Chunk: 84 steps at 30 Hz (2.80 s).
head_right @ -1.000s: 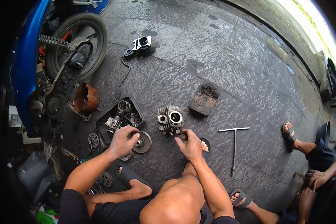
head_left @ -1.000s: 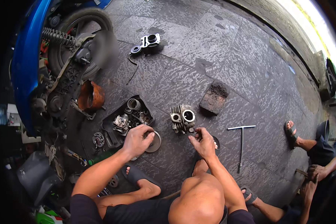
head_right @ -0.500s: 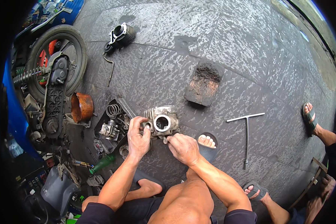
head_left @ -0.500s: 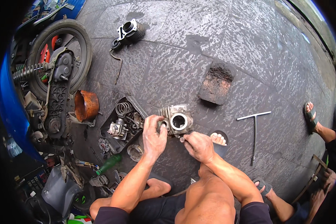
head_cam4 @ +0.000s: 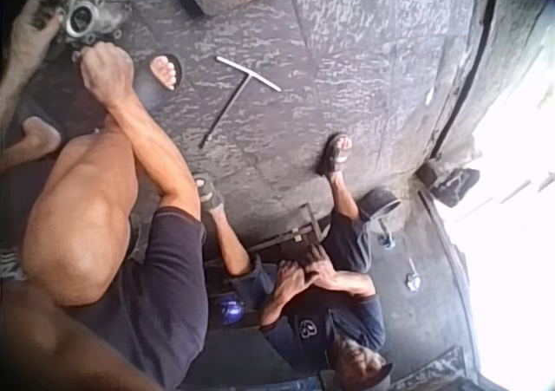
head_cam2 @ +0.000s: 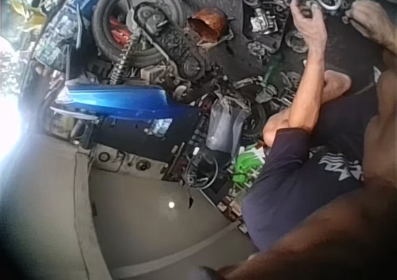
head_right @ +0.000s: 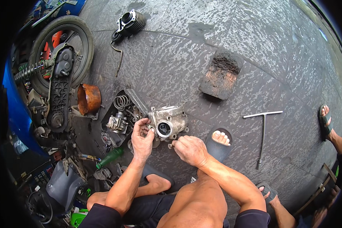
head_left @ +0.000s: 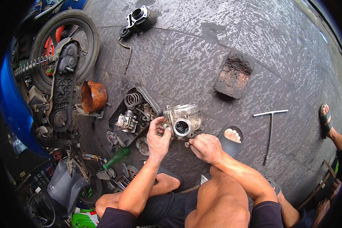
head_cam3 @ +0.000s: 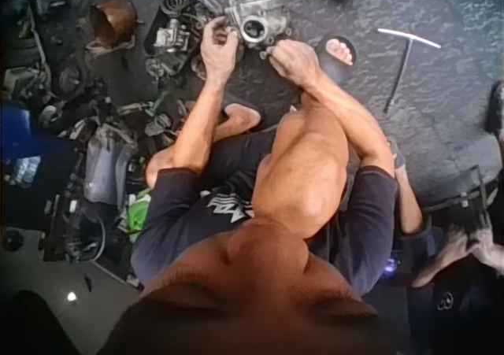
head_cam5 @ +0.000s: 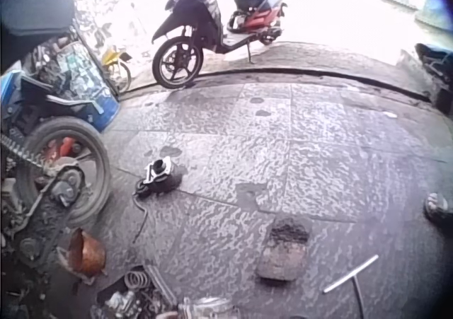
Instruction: Repairing and assembling motorcycle engine components, specifically the cylinder head and valves.
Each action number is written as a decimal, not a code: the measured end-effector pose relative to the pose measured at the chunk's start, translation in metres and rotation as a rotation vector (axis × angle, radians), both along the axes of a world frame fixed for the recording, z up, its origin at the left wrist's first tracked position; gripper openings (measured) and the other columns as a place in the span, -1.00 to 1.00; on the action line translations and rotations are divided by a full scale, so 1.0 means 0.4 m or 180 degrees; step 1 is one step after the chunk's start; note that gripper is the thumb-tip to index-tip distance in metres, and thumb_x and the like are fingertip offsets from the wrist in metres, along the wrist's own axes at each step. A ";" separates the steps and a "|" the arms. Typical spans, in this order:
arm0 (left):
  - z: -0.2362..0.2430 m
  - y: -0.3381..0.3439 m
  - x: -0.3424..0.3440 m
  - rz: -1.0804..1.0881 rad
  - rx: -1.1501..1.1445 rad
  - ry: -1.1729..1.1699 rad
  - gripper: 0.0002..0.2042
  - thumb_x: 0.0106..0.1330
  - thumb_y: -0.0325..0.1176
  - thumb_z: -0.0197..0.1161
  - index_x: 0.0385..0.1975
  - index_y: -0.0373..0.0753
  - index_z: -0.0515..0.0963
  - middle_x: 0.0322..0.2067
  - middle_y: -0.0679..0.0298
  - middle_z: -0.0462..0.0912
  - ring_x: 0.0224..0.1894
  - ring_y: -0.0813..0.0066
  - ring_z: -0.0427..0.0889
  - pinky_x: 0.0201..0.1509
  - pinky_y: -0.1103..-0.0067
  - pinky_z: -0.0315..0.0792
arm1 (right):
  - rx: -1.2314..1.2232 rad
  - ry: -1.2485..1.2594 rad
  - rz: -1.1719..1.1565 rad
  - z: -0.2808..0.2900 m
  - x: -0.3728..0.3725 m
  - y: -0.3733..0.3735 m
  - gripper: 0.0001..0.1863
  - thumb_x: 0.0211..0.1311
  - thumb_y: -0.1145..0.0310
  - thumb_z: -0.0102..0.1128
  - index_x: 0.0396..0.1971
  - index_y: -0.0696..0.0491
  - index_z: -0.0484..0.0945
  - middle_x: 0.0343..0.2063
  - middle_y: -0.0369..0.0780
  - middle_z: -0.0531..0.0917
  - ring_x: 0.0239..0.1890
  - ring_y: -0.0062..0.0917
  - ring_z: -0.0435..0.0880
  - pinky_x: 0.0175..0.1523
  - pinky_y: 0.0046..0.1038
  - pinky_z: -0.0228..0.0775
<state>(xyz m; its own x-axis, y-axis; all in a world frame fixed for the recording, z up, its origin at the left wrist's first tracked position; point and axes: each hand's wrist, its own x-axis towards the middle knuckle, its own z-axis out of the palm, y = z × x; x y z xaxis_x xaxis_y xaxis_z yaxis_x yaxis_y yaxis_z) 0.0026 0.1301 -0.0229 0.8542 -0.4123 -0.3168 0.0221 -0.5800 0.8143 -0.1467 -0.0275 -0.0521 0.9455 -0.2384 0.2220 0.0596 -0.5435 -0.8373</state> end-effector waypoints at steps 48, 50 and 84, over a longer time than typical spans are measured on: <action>-0.050 -0.017 0.058 0.1706 -0.1377 0.2081 -0.93 0.43 -0.34 0.27 -0.20 -0.14 0.56 -0.36 0.44 0.66 -0.42 0.67 0.60 -0.41 0.69 0.41 | 0.0413 0.0228 -0.0206 0.018 0.038 -0.007 -0.81 -0.03 0.46 0.42 -0.43 0.07 0.56 -0.50 -0.22 0.58 -0.43 -0.30 0.64 -0.33 -0.32 0.52; -0.050 -0.020 0.054 0.1891 -0.1467 0.2113 -0.93 0.45 -0.33 0.25 -0.20 -0.14 0.54 -0.37 0.45 0.66 -0.44 0.70 0.59 -0.43 0.70 0.39 | 0.0398 0.0186 -0.0163 0.016 0.038 -0.004 -0.81 -0.03 0.46 0.42 -0.43 0.07 0.56 -0.49 -0.22 0.57 -0.41 -0.31 0.64 -0.32 -0.32 0.52; -0.050 -0.091 0.092 0.1182 -0.0797 0.1294 -0.82 0.39 -0.29 0.35 -0.24 -0.29 0.61 -0.33 0.40 0.64 -0.30 0.69 0.53 -0.17 0.68 0.43 | 0.0935 0.0292 -0.0508 0.012 0.030 0.027 -0.82 0.09 0.38 0.43 -0.36 0.06 0.60 -0.48 -0.20 0.66 -0.41 -0.25 0.71 -0.33 -0.29 0.56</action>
